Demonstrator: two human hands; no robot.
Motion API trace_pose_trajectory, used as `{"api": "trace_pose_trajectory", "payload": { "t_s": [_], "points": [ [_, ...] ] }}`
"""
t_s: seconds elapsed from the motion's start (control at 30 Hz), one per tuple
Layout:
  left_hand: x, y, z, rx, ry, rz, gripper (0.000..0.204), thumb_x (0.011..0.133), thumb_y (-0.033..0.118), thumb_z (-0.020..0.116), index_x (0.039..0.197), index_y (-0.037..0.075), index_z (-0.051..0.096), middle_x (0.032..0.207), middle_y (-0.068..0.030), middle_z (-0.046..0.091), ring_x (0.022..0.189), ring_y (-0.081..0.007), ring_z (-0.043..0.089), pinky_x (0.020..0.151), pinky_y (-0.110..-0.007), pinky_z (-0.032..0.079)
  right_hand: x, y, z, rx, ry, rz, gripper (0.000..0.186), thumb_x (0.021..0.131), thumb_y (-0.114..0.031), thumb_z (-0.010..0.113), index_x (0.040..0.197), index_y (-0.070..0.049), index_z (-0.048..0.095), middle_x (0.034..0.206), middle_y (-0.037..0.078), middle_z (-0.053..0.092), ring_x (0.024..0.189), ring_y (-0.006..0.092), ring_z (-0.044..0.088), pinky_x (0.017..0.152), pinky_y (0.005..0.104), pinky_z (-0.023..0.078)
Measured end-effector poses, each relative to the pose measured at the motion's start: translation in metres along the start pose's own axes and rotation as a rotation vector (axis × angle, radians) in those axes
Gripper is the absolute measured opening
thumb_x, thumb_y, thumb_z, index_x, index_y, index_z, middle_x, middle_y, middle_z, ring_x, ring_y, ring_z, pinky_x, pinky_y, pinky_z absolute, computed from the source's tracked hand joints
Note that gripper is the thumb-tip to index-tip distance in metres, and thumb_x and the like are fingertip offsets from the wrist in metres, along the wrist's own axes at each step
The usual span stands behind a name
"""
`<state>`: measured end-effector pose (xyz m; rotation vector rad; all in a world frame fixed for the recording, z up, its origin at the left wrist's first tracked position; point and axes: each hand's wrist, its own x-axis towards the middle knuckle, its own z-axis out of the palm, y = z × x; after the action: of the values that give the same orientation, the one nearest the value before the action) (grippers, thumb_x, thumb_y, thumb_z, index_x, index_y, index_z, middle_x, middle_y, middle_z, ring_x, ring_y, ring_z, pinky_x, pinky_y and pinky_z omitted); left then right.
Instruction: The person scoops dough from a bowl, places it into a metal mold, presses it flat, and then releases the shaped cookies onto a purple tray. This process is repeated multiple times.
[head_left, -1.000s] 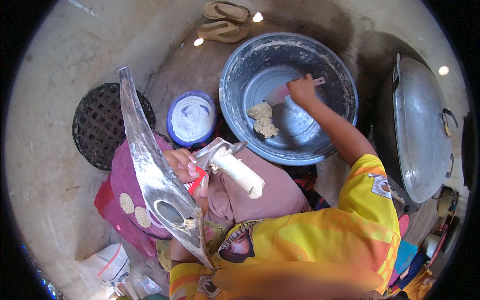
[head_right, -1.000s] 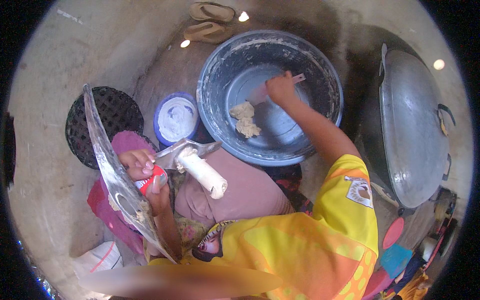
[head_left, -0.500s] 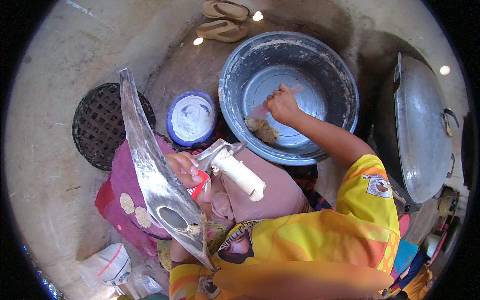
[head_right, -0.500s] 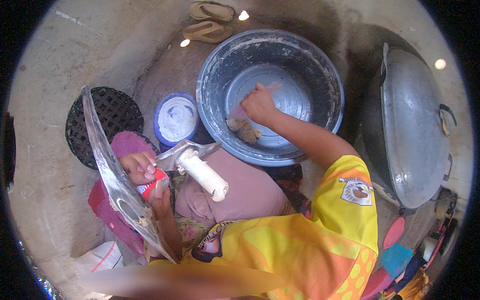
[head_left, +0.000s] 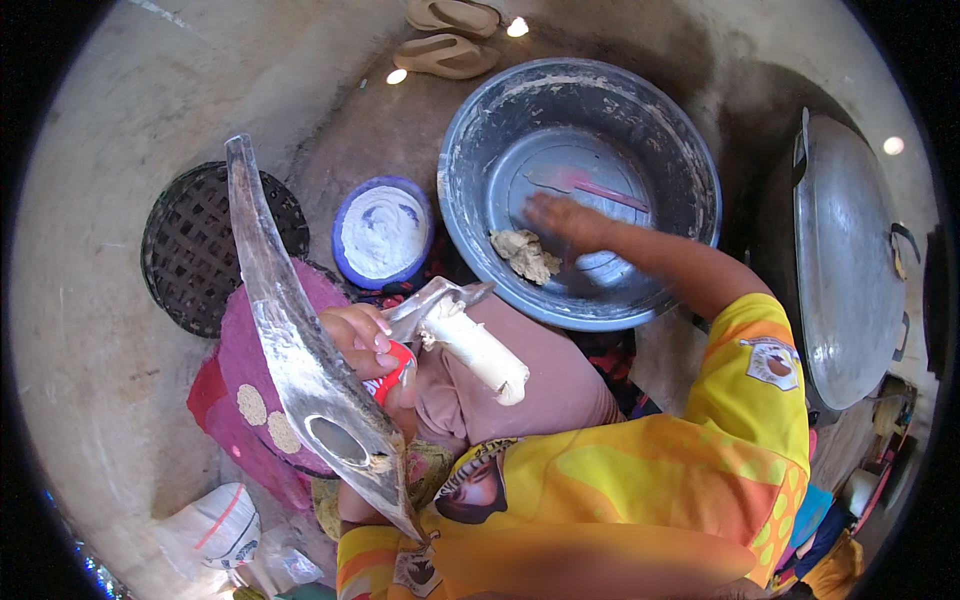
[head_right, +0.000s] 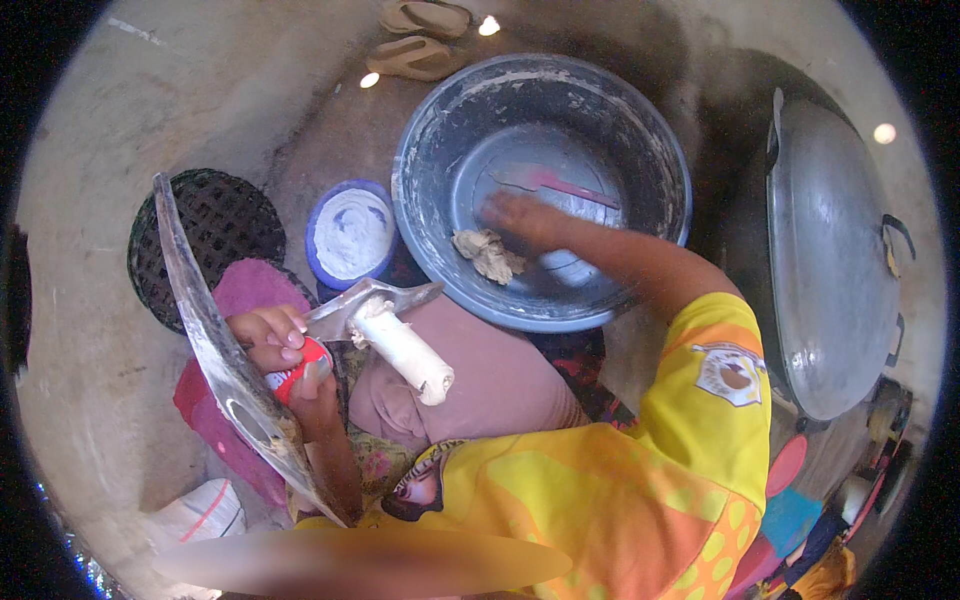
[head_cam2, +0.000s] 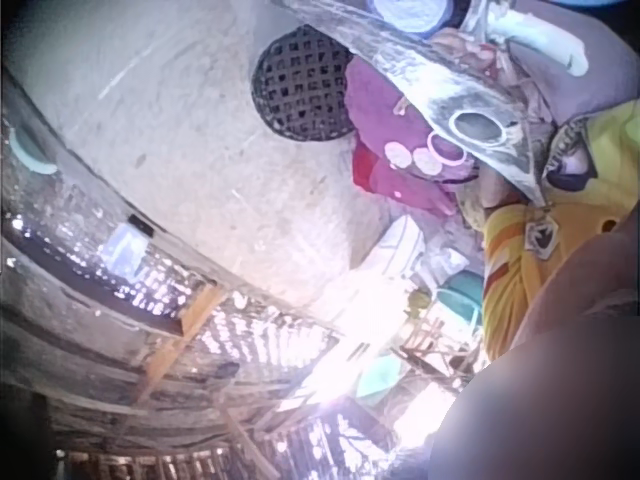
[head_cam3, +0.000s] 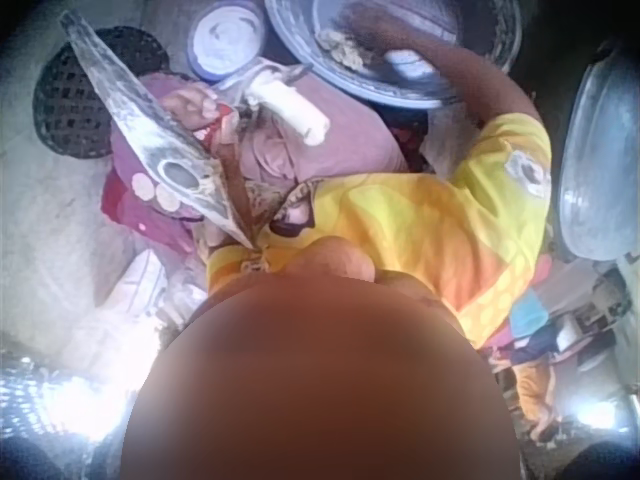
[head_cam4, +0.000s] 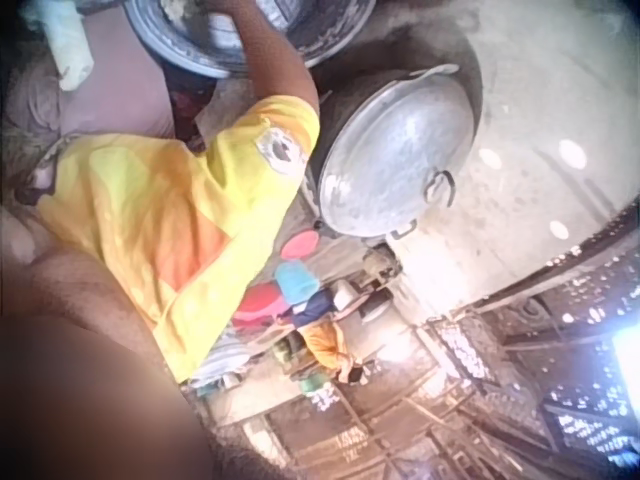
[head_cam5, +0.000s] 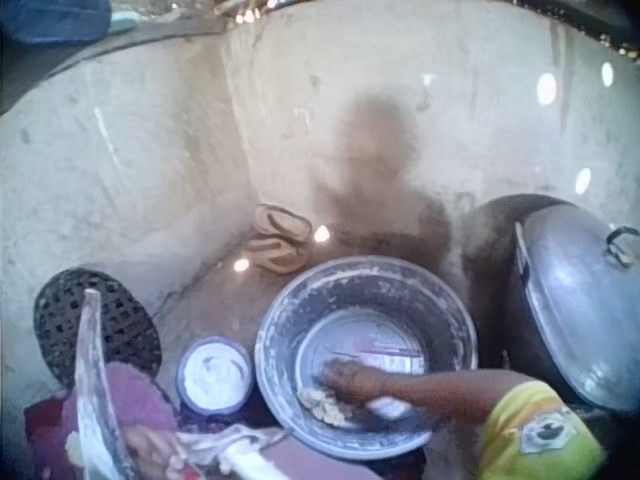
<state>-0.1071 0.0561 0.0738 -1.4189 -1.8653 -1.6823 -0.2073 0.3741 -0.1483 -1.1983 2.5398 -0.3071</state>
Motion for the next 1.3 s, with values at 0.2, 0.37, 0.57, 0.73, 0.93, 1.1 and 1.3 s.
{"api": "trace_pose_trajectory", "payload": {
  "t_s": [0.2,0.37,0.57,0.73,0.93,1.1,1.3],
  "points": [
    [-0.001,0.005,0.008,0.042,0.057,-0.033,0.02,0.063,0.002,0.071,0.079,0.009,0.061,0.08,-0.0022,0.044,0.076,-0.0157,0.051,0.067,-0.033,0.044,0.033,-0.027,0.037,0.104,0.086,-0.092,0.108,0.049,-0.015,0.08,0.137,-0.01,0.019,0.138,0.018,0.028,0.127,0.0302,0.029,0.101,0.0359,0.032],
    [-0.001,0.007,0.014,-0.005,0.079,-0.027,0.025,0.066,0.003,0.068,0.088,0.009,0.061,0.086,-0.0044,0.046,0.079,-0.0172,0.051,0.068,-0.033,0.042,0.062,0.007,0.02,0.481,-0.105,0.106,0.073,0.056,-0.014,0.074,0.124,-0.011,0.048,0.096,0.013,0.064,0.089,0.0253,0.062,0.079,0.0335,0.047],
    [-0.002,0.006,0.009,-0.065,0.117,-0.038,0.018,0.065,0.001,0.068,0.081,0.007,0.062,0.083,-0.0046,0.046,0.079,-0.0182,0.051,0.069,-0.034,0.042,0.063,-0.004,0.017,0.328,-0.073,0.013,0.108,0.044,-0.018,0.083,0.135,-0.003,0.026,0.119,0.02,0.05,0.109,0.03,0.05,0.09,0.0331,0.041],
    [-0.005,0.0,0.004,-0.125,0.051,-0.017,0.02,0.064,0.002,0.069,0.083,0.007,0.062,0.083,-0.0043,0.046,0.08,-0.0178,0.052,0.069,-0.033,0.042,0.06,-0.039,0.041,0.114,0.082,0.014,0.093,0.048,-0.017,0.078,0.129,-0.003,0.035,0.118,0.018,0.051,0.108,0.0306,0.05,0.091,0.0337,0.041],
    [-0.007,0.003,0.006,-0.126,0.078,-0.071,0.024,0.065,0.004,0.07,0.088,0.008,0.062,0.086,-0.0041,0.046,0.08,-0.0178,0.052,0.069,-0.032,0.042,0.072,-0.029,0.038,0.678,0.331,0.413,0.027,0.059,-0.009,0.063,0.086,-0.006,0.064,0.079,0.017,0.063,0.075,0.0345,0.062,0.067,0.0402,0.048],
    [-0.005,0.004,0.011,-0.06,0.097,-0.028,0.024,0.066,0.005,0.07,0.089,0.008,0.062,0.086,-0.0037,0.045,0.079,-0.0174,0.052,0.068,-0.032,0.042,0.065,-0.042,0.049,0.462,0.324,0.179,0.023,0.072,-0.01,0.056,0.094,-0.006,0.063,0.089,0.02,0.062,0.083,0.0347,0.06,0.074,0.0407,0.047],
    [-0.002,0.003,0.01,-0.06,0.077,0.012,0.025,0.067,0.002,0.069,0.089,0.008,0.062,0.086,-0.0034,0.044,0.079,-0.0168,0.052,0.068,-0.033,0.042,0.056,-0.033,0.048,0.399,0.104,0.118,0.042,0.061,-0.01,0.066,0.103,-0.008,0.062,0.096,0.017,0.062,0.091,0.0322,0.059,0.081,0.0377,0.046]
  ]
}}
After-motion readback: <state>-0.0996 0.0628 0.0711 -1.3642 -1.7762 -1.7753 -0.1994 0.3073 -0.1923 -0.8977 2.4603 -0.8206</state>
